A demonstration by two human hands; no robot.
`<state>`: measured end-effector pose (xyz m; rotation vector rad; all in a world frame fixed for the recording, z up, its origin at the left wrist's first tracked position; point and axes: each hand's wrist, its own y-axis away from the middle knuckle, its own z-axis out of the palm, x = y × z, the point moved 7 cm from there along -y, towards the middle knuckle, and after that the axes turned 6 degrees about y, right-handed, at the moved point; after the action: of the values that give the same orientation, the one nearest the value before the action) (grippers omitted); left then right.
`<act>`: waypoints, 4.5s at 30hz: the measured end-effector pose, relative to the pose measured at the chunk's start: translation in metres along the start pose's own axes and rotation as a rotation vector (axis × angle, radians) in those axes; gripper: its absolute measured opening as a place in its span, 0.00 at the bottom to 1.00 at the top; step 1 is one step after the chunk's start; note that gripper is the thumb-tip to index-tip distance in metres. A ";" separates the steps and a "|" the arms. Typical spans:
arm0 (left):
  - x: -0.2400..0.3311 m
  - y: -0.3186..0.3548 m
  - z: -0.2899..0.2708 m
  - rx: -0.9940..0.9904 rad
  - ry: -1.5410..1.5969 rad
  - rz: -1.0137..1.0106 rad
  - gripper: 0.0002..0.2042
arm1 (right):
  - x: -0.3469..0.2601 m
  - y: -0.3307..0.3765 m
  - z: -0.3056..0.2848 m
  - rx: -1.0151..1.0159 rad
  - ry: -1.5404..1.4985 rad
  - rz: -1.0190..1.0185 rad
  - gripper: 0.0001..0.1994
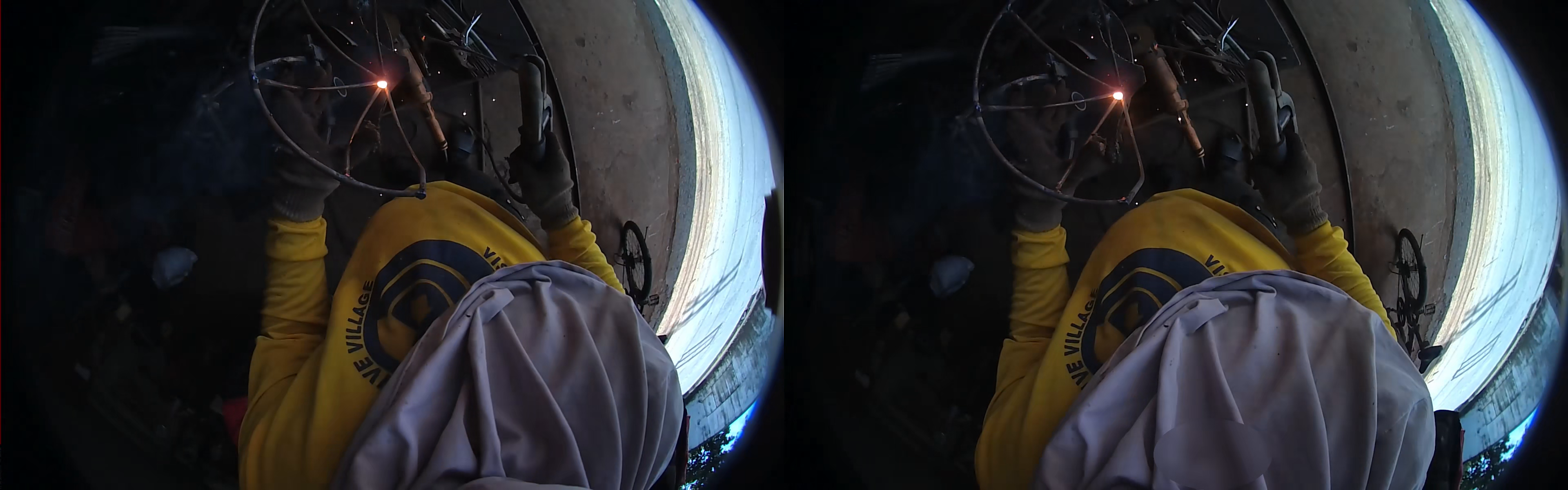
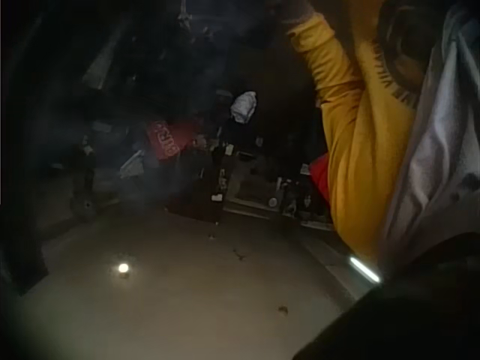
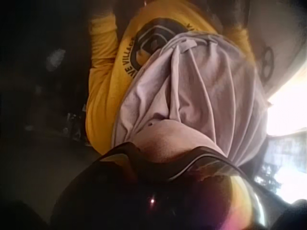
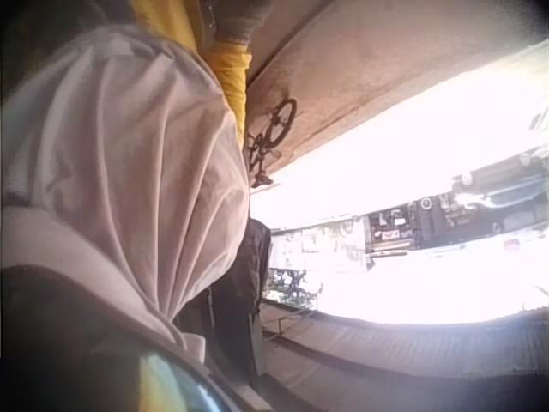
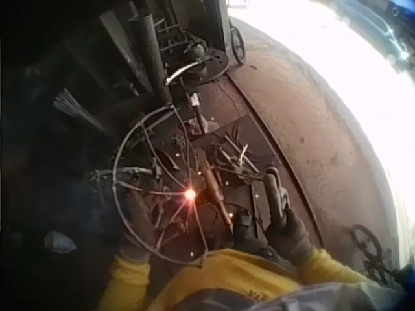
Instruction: The person welds metal wire components onto a larger circular metal frame using a welding torch, then secures additional metal pieces with a locking clamp and continues welding.
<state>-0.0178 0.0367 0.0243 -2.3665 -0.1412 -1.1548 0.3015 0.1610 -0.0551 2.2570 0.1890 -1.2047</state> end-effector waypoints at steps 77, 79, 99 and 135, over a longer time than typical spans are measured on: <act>0.034 -0.015 0.024 -0.480 -0.968 0.290 0.47 | 0.019 -0.003 0.010 -0.046 -0.060 -0.035 0.28; 0.024 -0.014 0.016 -0.291 -0.316 0.003 0.49 | 0.007 -0.014 0.000 0.013 -0.087 -0.047 0.27; 0.036 -0.021 0.001 -0.013 -0.141 0.017 0.48 | -0.311 -0.141 -0.106 0.255 -0.548 -0.825 0.19; 0.019 -0.008 0.006 0.010 -0.129 0.010 0.51 | -0.290 -0.220 -0.015 0.167 -0.270 -0.676 0.29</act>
<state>-0.0038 0.0444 0.0382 -2.4306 -0.1779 -0.9939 0.0606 0.3907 0.0919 2.2015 0.8198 -1.9121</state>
